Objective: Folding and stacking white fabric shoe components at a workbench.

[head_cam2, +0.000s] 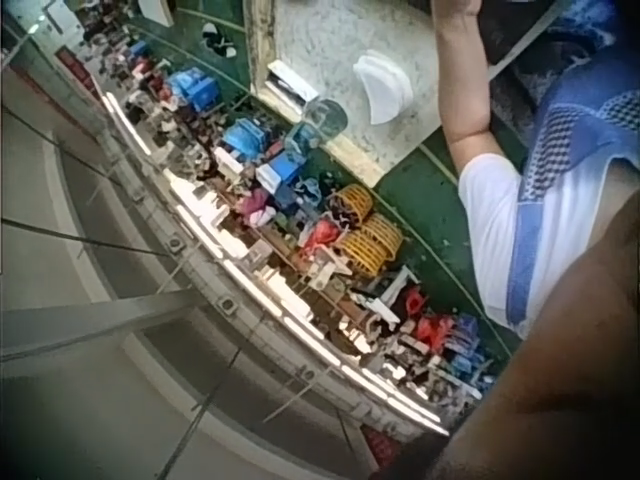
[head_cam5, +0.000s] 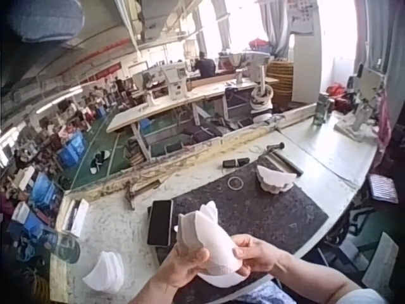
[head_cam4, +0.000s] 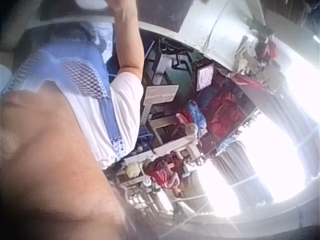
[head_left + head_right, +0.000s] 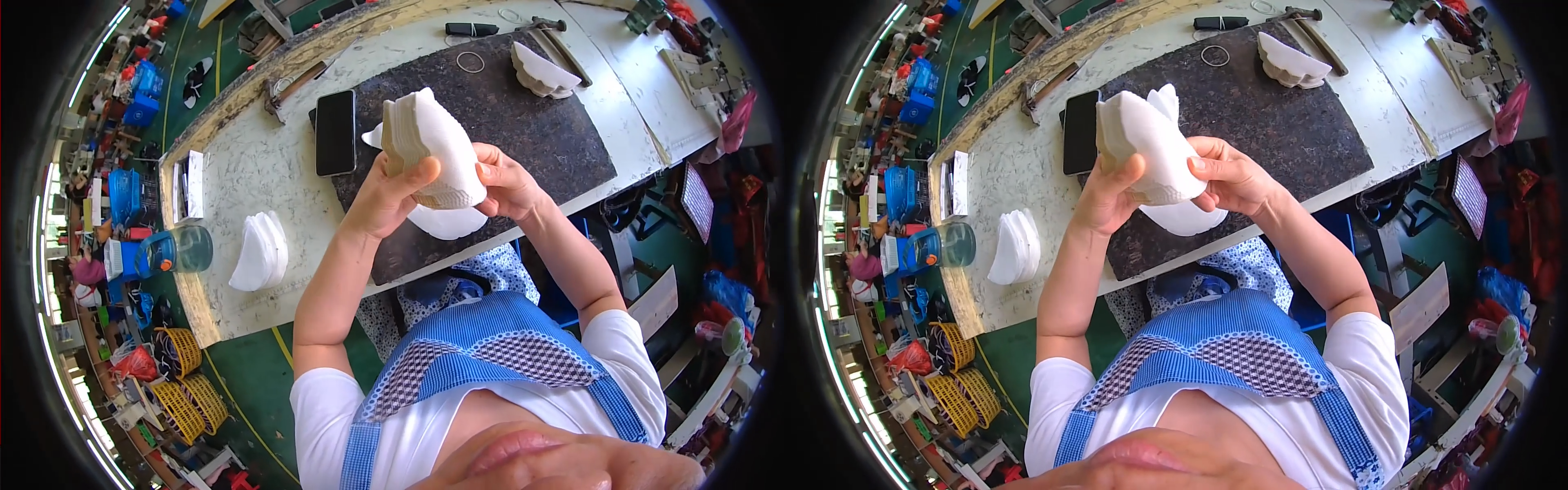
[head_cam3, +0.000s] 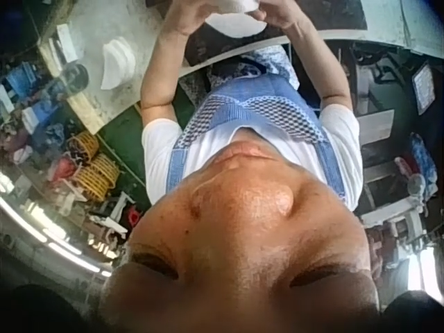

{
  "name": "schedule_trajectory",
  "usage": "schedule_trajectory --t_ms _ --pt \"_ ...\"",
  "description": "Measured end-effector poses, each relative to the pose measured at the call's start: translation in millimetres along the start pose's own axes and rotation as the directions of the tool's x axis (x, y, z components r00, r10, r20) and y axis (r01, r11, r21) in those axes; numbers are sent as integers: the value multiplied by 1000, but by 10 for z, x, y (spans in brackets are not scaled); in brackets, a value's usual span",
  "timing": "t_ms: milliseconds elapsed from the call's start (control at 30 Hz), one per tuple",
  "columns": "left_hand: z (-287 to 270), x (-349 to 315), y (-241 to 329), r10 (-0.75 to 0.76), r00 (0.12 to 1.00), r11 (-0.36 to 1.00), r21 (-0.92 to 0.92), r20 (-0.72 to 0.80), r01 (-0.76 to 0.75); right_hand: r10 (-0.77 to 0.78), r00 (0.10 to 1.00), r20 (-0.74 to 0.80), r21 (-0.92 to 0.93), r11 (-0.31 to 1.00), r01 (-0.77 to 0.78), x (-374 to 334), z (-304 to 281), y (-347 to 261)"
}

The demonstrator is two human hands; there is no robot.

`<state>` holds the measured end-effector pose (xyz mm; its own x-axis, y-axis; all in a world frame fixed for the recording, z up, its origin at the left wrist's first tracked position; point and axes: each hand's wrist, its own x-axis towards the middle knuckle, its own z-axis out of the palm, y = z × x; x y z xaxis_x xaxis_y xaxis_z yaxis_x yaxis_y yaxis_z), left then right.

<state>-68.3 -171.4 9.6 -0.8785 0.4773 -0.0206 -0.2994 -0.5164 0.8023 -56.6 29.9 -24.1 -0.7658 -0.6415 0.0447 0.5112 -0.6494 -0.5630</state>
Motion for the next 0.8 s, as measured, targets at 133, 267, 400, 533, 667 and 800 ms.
schedule_trajectory --t_ms 133,267,400,533,667,800 --pt "-194 121 -3 397 918 225 971 -16 -81 -403 887 -224 -887 462 -14 135 -93 -58" --pt "-200 184 -37 377 914 739 644 -149 -200 -441 867 -232 -828 558 62 75 134 -35" --pt "74 40 -51 22 994 998 -62 -108 -29 -15 1000 24 -176 984 19 -149 54 -91" --pt "-25 151 -16 366 929 618 762 -61 -193 -308 915 -262 -770 638 -6 -66 -105 -170" --pt "-64 204 -34 328 937 705 692 -120 -158 -390 883 -262 -868 495 -39 -92 -3 -188" --pt "-46 175 -84 168 968 948 300 -185 -107 -315 915 -252 -769 639 8 -140 -56 -168"
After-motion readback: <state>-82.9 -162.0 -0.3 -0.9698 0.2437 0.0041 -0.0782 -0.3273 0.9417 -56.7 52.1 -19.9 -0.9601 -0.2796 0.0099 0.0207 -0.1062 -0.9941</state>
